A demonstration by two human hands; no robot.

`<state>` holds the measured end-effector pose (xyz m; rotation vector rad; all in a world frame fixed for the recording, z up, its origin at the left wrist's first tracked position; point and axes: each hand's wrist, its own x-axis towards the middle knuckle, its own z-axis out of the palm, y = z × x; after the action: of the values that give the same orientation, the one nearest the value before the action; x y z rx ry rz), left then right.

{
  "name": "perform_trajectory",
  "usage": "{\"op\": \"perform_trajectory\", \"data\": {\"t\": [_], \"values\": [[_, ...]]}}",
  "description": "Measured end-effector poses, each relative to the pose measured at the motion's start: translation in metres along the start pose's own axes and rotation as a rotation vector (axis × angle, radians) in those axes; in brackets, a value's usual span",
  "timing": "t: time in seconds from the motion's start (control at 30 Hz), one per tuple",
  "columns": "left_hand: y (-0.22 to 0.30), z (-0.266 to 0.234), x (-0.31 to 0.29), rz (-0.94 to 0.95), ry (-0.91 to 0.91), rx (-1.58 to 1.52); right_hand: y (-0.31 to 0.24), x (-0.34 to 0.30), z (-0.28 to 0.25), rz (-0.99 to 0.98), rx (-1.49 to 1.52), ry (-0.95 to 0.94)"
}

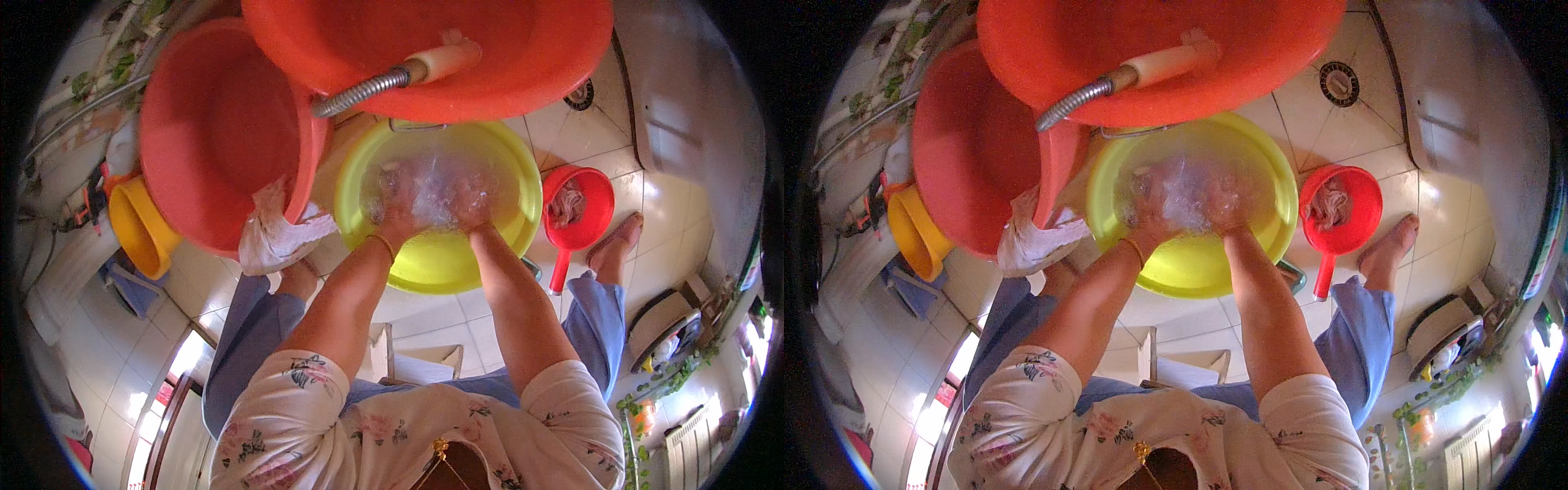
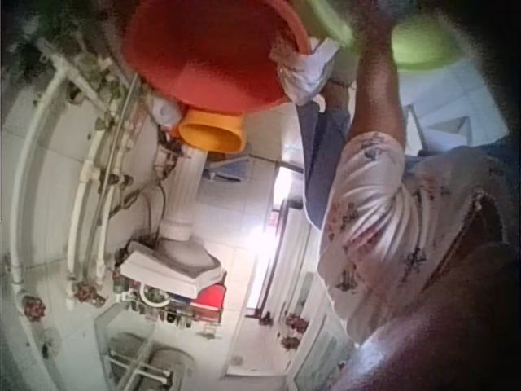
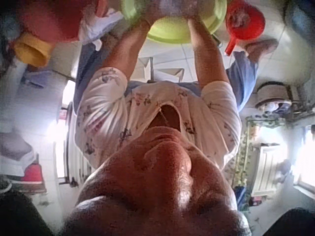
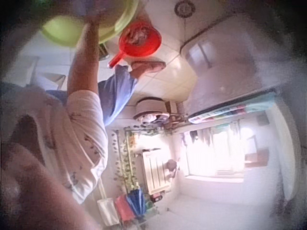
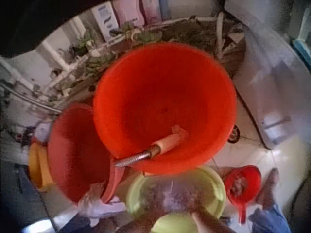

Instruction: The person hand washes a pink floral cloth in a yellow basin, scrubbing and rinsing it repeatedly. The person wrings out the cloth and transfers it between basins.

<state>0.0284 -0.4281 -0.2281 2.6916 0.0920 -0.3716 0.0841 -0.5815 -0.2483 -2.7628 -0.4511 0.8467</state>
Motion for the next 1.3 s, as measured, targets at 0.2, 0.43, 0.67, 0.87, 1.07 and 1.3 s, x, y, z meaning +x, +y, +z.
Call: {"op": "perform_trajectory", "data": {"t": [0.2, 0.43, 0.67, 0.87, 1.07, 1.3], "values": [[-0.008, -0.001, 0.055, -0.186, -0.295, -0.389, -0.006, 0.038, -0.052, 0.073, 0.114, -0.195], [0.026, -0.13, 0.102, -0.121, -0.46, -0.448, -0.001, 0.069, -0.051, 0.081, 0.353, -0.103], [0.005, -0.052, 0.057, 0.005, 0.05, -0.172, 0.014, 0.046, -0.08, -0.138, 0.433, 0.254], [0.038, -0.074, -0.035, -0.156, 0.18, -0.312, 0.016, -0.007, -0.118, 0.134, 1.677, 0.305], [0.049, -0.071, -0.057, 0.074, -0.014, 0.063, 0.004, 0.025, -0.086, 0.069, 1.084, 0.38], [0.028, -0.012, -0.05, 0.19, -0.054, -0.026, -0.059, 0.057, -0.073, 0.328, 0.138, 0.304]]}}
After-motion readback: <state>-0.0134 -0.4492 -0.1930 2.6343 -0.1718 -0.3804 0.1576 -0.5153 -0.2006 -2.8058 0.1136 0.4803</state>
